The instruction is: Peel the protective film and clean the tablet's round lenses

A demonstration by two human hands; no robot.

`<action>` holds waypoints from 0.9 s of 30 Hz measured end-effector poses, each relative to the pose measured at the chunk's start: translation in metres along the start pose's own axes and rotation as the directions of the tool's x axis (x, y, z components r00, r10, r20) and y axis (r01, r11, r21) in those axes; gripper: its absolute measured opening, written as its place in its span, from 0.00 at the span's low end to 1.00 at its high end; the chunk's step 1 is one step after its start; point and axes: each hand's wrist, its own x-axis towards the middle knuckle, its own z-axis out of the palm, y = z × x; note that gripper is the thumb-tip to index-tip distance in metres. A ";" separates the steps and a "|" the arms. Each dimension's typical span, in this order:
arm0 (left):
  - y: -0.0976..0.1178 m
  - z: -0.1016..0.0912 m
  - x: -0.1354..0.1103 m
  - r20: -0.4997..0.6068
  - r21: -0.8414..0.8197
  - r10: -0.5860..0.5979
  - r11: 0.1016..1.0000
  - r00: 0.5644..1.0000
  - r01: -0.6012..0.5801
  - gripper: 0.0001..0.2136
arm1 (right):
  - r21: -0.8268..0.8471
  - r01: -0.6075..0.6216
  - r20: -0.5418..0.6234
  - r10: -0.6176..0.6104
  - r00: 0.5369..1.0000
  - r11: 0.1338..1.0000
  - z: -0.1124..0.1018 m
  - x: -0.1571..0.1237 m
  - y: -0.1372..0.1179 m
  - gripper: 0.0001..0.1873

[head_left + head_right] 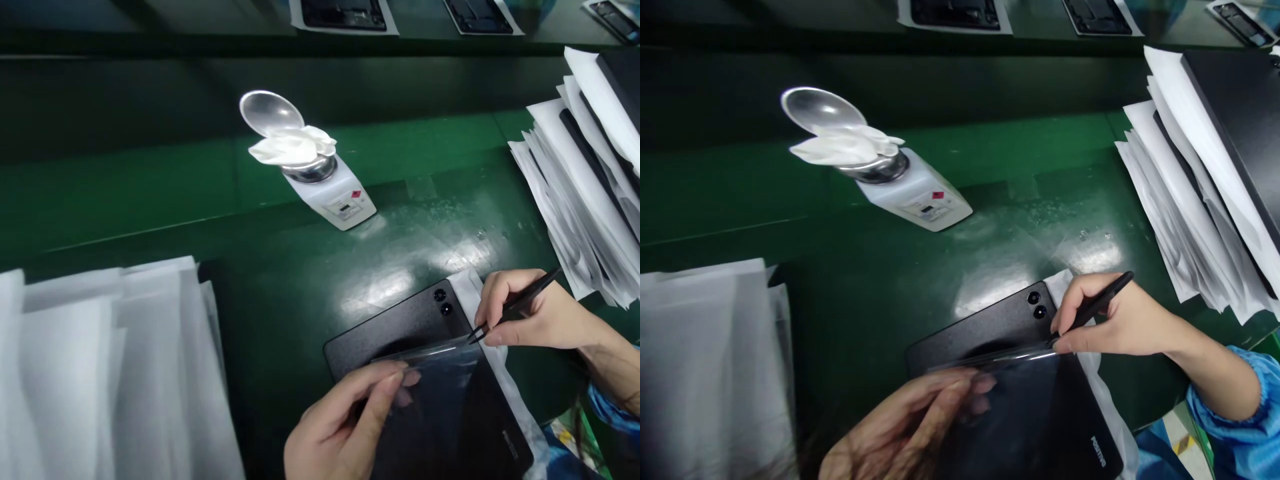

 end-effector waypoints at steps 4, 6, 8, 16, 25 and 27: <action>0.000 0.003 -0.001 -0.041 0.046 -0.009 0.999 0.999 0.011 0.13 | -0.031 -0.001 0.004 0.001 1.000 1.000 0.000 0.001 0.002 0.10; -0.003 0.007 -0.003 -0.127 0.083 0.000 0.997 0.992 0.011 0.15 | -0.038 -0.011 0.005 0.011 1.000 0.999 -0.001 0.001 0.002 0.10; -0.006 0.011 -0.004 -0.192 0.117 0.016 0.993 0.981 0.007 0.16 | -0.036 -0.019 0.003 0.020 1.000 0.999 -0.001 0.001 0.003 0.10; -0.003 0.013 -0.003 -0.191 0.112 0.008 0.994 0.982 0.014 0.17 | -0.079 0.025 0.003 -0.025 1.000 0.997 0.000 -0.002 0.000 0.08; 0.009 0.007 -0.003 -0.067 0.062 0.056 0.997 0.996 -0.052 0.05 | 0.074 0.103 -0.185 -0.088 0.979 0.992 0.008 -0.002 0.008 0.10; 0.006 0.008 -0.002 -0.004 0.136 0.188 0.973 0.982 -0.186 0.04 | 0.138 0.100 -0.346 -0.047 0.937 0.985 0.014 0.001 0.018 0.12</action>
